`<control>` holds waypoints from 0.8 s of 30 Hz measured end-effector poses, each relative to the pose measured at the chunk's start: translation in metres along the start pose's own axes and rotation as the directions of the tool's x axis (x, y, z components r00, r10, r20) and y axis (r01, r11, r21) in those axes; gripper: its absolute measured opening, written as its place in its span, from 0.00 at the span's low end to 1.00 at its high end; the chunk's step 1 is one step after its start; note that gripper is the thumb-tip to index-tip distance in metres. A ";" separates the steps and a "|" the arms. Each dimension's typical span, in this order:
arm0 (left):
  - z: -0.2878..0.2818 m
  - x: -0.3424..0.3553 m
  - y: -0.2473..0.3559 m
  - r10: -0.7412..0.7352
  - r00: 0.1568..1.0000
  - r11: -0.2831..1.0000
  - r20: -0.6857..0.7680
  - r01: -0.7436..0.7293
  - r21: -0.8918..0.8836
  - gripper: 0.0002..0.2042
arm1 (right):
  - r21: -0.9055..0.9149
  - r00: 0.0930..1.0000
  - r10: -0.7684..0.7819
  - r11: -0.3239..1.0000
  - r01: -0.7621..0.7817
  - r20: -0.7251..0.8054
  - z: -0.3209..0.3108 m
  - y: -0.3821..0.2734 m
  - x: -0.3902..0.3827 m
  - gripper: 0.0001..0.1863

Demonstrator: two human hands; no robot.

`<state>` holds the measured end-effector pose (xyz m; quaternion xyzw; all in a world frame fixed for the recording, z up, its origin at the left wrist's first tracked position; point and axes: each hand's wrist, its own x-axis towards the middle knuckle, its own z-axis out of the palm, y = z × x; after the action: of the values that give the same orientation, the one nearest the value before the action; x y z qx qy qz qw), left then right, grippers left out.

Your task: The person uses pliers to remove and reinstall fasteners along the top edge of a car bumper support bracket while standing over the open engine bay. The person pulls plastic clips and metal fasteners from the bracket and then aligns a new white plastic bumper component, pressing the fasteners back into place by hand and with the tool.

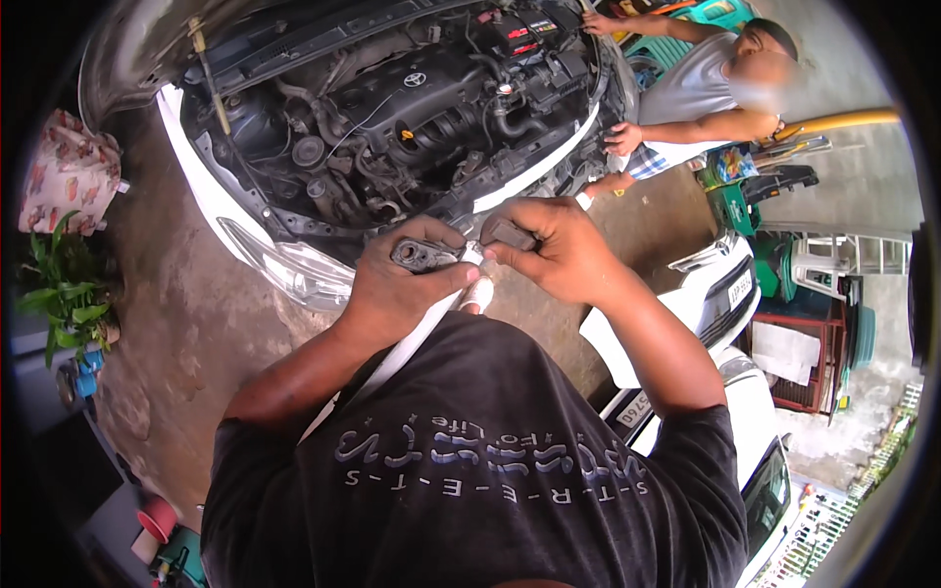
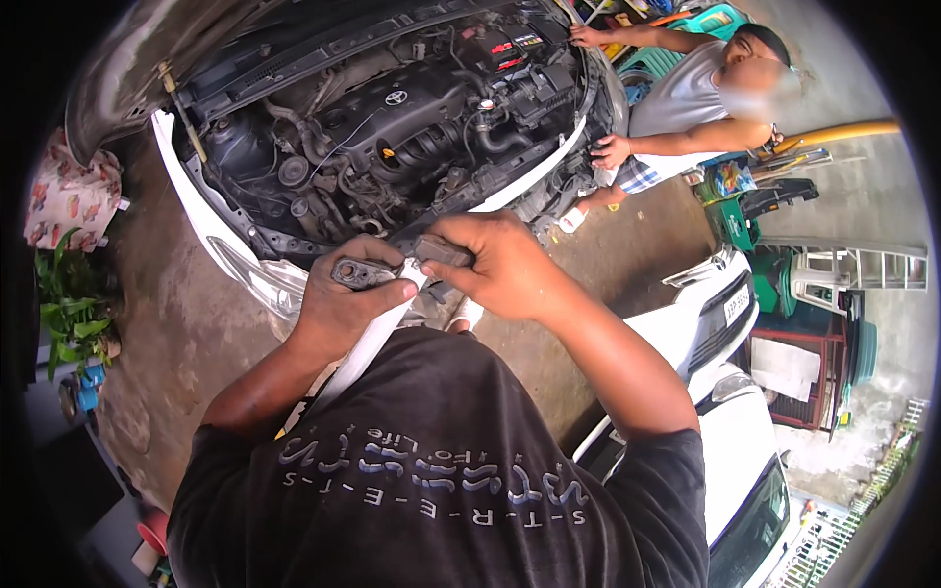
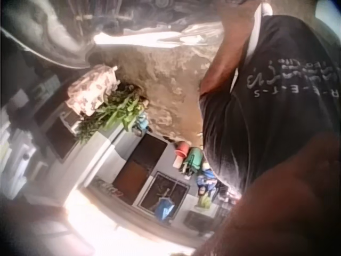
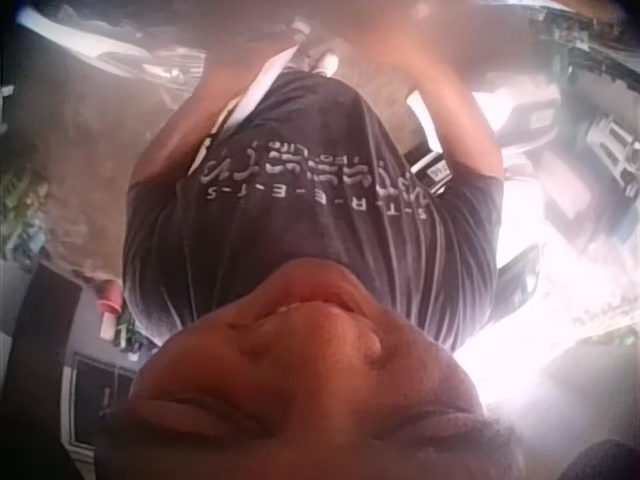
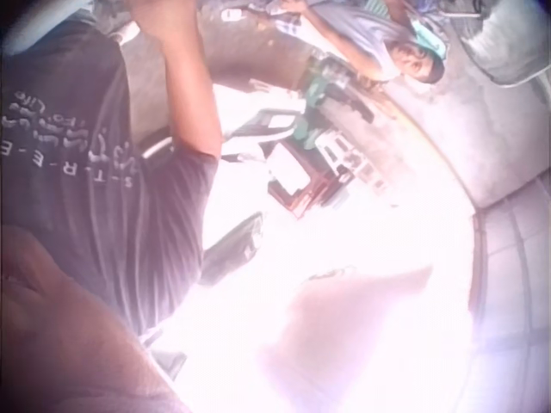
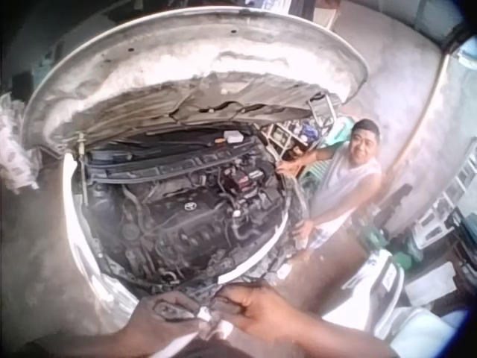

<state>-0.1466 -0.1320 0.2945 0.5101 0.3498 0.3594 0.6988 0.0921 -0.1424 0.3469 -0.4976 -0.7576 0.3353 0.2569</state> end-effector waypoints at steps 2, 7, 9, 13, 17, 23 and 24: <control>0.000 0.002 0.002 -0.012 1.000 1.000 0.006 0.012 0.021 0.12 | 0.029 1.000 0.027 0.999 -0.027 -0.002 -0.005 -0.004 0.005 0.09; -0.002 0.004 -0.001 -0.102 0.995 0.995 0.022 0.102 -0.016 0.12 | -0.007 0.998 0.011 1.000 -0.011 0.070 -0.012 -0.010 0.014 0.12; -0.005 0.004 -0.006 -0.080 0.996 0.997 0.042 0.080 -0.001 0.12 | -0.028 0.996 -0.028 0.999 0.030 0.083 -0.014 -0.011 0.019 0.12; -0.004 0.003 -0.011 -0.102 0.994 0.990 0.027 0.104 -0.097 0.12 | -0.123 0.983 -0.050 0.990 0.072 0.177 -0.019 -0.019 0.030 0.11; -0.002 -0.001 -0.008 -0.155 0.988 0.988 0.027 0.155 -0.010 0.13 | -0.170 0.973 0.055 0.985 -0.016 0.225 -0.013 -0.020 0.029 0.10; 0.000 -0.002 -0.006 -0.168 0.985 0.983 0.030 0.170 -0.074 0.14 | -0.275 0.947 0.082 0.961 0.008 0.312 -0.017 -0.034 0.037 0.13; 0.002 -0.001 -0.004 -0.161 0.987 0.976 0.021 0.162 -0.146 0.12 | -0.274 0.948 0.082 0.962 0.006 0.308 -0.016 -0.033 0.037 0.13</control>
<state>-0.1449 -0.1352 0.2910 0.4288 0.3594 0.3238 0.7629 0.0705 -0.1137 0.3847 -0.4824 -0.8178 0.3088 0.0550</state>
